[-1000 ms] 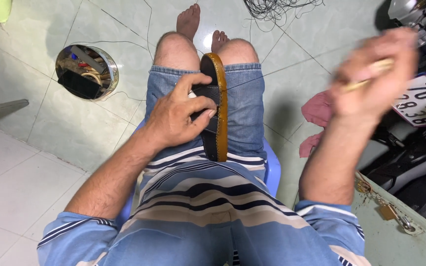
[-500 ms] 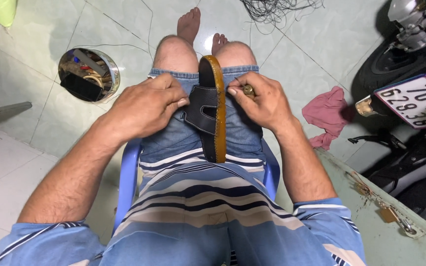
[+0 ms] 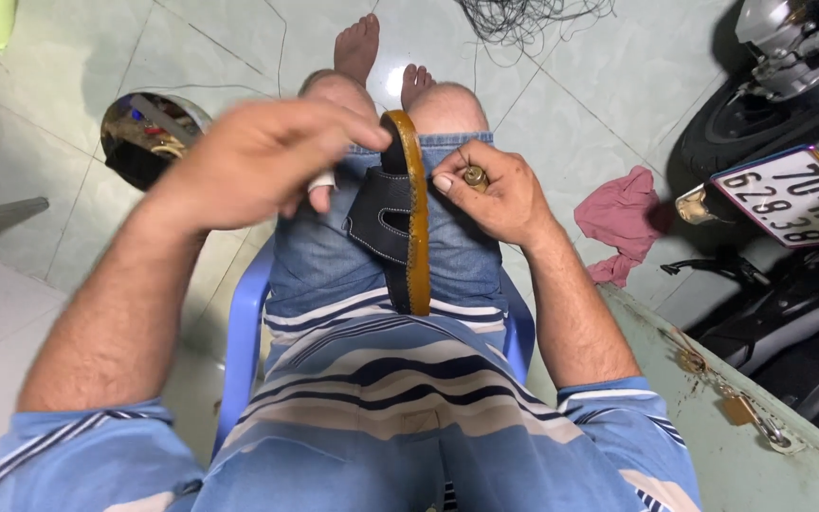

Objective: The person sits on a blue plastic chair and sews a black slip-on shoe with a yellow sole using a needle and thread. They repeatedly push the needle through the shoe's upper and pull the thread to stitch the material.

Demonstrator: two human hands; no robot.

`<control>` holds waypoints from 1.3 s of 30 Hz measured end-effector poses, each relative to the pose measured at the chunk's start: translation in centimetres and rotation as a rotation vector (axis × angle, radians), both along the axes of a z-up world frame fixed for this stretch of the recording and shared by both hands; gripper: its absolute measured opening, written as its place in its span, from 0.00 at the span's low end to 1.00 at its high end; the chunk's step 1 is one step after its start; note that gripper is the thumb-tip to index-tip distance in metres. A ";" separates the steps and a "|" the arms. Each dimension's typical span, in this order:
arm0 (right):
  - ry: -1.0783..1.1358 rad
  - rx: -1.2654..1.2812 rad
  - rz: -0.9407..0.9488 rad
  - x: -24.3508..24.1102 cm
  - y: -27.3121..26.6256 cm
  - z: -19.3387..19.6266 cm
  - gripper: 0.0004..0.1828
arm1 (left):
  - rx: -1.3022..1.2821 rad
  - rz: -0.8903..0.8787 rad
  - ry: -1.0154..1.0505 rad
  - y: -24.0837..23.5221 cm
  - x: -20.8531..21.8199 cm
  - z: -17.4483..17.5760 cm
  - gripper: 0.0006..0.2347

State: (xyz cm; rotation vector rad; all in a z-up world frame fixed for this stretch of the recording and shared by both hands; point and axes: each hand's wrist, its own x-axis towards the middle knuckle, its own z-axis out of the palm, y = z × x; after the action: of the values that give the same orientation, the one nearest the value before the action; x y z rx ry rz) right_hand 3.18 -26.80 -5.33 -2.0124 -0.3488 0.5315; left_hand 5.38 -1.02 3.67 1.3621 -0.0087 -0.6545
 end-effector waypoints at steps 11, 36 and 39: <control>0.066 0.183 -0.043 0.2 0.9 0.4 0.02 | 0.731 -0.584 -0.259 -0.5 3.0 -6.5 0.14; 0.027 0.397 -0.529 -6.0 3.6 0.6 0.07 | 0.731 -0.168 -0.711 -2.9 -5.3 -6.4 0.30; -0.095 0.458 -0.500 -7.0 3.1 -1.1 0.05 | 0.710 -0.085 -0.843 -3.1 -6.9 -7.9 0.28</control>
State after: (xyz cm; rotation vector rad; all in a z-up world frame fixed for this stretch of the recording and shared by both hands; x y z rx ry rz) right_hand -3.86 -23.70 -6.46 -1.5970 -0.0091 0.0321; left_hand -1.51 -4.10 -4.27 2.2547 -0.5563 -0.0907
